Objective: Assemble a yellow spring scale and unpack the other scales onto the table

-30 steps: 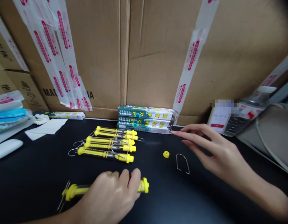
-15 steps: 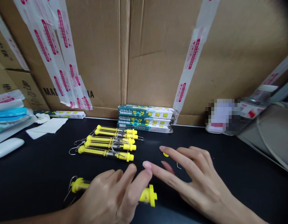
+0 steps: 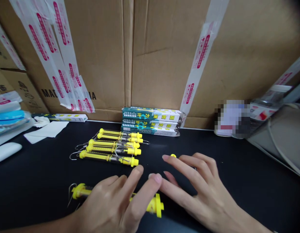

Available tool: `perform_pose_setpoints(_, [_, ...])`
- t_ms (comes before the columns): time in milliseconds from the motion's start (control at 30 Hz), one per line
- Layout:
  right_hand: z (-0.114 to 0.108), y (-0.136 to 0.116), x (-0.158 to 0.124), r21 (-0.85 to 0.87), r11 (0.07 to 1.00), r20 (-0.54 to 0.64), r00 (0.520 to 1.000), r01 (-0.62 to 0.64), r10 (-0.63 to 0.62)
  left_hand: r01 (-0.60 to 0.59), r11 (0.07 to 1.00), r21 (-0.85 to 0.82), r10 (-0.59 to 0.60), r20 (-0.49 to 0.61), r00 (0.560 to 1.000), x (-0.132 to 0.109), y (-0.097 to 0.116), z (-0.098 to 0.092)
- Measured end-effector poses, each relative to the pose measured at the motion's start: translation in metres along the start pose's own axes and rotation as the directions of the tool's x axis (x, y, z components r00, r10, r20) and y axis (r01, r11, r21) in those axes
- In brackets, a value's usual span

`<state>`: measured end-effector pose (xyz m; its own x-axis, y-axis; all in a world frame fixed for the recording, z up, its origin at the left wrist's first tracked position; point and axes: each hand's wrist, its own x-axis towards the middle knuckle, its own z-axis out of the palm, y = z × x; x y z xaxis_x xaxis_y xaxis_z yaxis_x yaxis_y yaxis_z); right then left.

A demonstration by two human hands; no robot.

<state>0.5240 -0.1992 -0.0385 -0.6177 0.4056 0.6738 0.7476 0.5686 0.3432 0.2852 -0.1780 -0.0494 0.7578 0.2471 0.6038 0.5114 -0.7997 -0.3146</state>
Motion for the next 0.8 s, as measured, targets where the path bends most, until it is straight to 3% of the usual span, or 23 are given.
perform_pose_setpoints(333, [0.009,-0.016,-0.012,0.129,0.959,0.020,0.968,-0.251,0.251,-0.052,0.999,0.005,0.052,0.082,0.995,-0.006,0.001,-0.004])
perform_pose_setpoints(467, [0.015,-0.019,-0.014,0.142,0.956,0.003,0.966,-0.257,0.260,-0.084,0.996,0.009,0.082,0.091,0.992,-0.006,-0.001,-0.006])
perform_pose_setpoints(633, [0.018,-0.019,-0.012,0.209,0.904,0.003,0.925,-0.373,0.381,-0.081,0.997,-0.002,0.081,0.055,0.995,-0.002,0.000,-0.008])
perform_pose_setpoints(800, [0.020,-0.017,-0.012,0.285,0.888,-0.020,0.924,-0.362,0.383,-0.085,0.995,-0.049,0.088,0.045,0.995,0.000,0.002,-0.012])
